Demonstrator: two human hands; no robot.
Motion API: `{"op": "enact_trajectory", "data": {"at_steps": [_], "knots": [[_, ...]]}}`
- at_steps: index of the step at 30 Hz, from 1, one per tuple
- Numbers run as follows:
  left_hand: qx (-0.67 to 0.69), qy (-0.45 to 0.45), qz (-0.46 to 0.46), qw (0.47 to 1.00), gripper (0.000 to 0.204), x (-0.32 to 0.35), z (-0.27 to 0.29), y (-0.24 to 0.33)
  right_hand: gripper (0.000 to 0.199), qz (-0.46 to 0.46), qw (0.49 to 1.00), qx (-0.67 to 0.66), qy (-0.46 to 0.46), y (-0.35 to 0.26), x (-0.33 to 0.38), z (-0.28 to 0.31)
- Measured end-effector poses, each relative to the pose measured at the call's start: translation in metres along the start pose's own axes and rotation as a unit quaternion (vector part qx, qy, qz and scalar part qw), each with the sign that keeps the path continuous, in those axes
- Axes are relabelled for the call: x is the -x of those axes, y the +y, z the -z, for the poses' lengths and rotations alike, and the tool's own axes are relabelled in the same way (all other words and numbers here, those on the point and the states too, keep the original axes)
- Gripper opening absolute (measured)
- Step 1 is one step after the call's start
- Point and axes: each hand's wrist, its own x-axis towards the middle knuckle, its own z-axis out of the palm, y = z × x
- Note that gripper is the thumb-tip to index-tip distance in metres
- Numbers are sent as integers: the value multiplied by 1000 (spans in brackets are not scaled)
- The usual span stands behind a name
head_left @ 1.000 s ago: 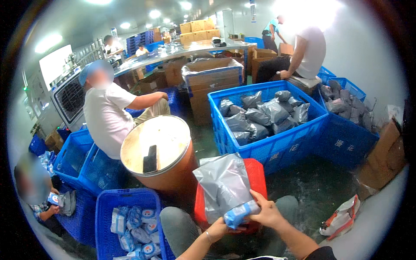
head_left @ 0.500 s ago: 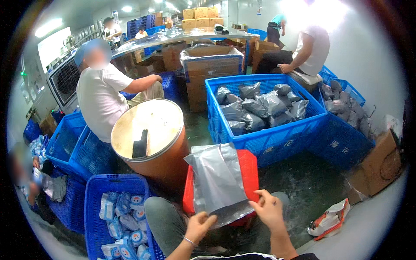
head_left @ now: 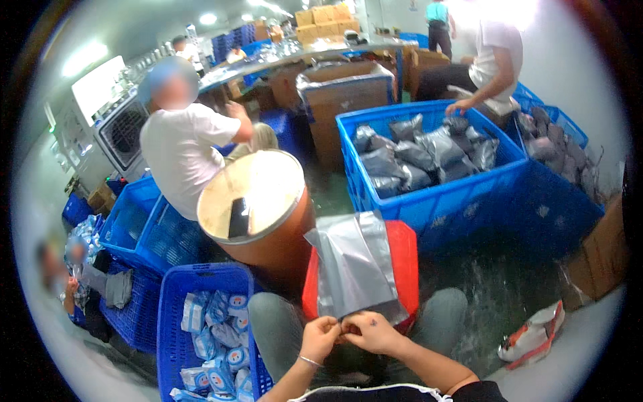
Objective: The person packs small packages into silver mailing bags. They take an item from a blue basket, place it into a mailing bag, and then set the filled bag aside.
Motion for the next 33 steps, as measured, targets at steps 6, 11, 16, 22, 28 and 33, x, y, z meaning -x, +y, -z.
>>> {"op": "enact_trajectory", "data": {"at_steps": [6, 11, 16, 22, 28, 33], "knots": [[-8, 6, -10, 1000, 5, 4, 4, 3, 8, -95, 948, -293, 84, -8, 29, 28], [33, -27, 17, 999, 10, 12, 5, 13, 6, 20, 510, -618, 598, 133, 202, 194], [-278, 76, -275, 917, 33, 2, 25, 28, 32, 99, 551, 58, 826, 19, 124, 199], [-577, -36, -583, 571, 12, -32, 35, 24, 41, 274, 879, 388, -49, 30, -5, 121], [-499, -50, -541, 676, 8, -44, 15, 45, 24, 286, 929, 233, 38, 66, -25, 113], [-78, 149, -206, 964, 16, -75, -11, 38, 30, -55, 982, -56, 170, 68, -63, 82]]}}
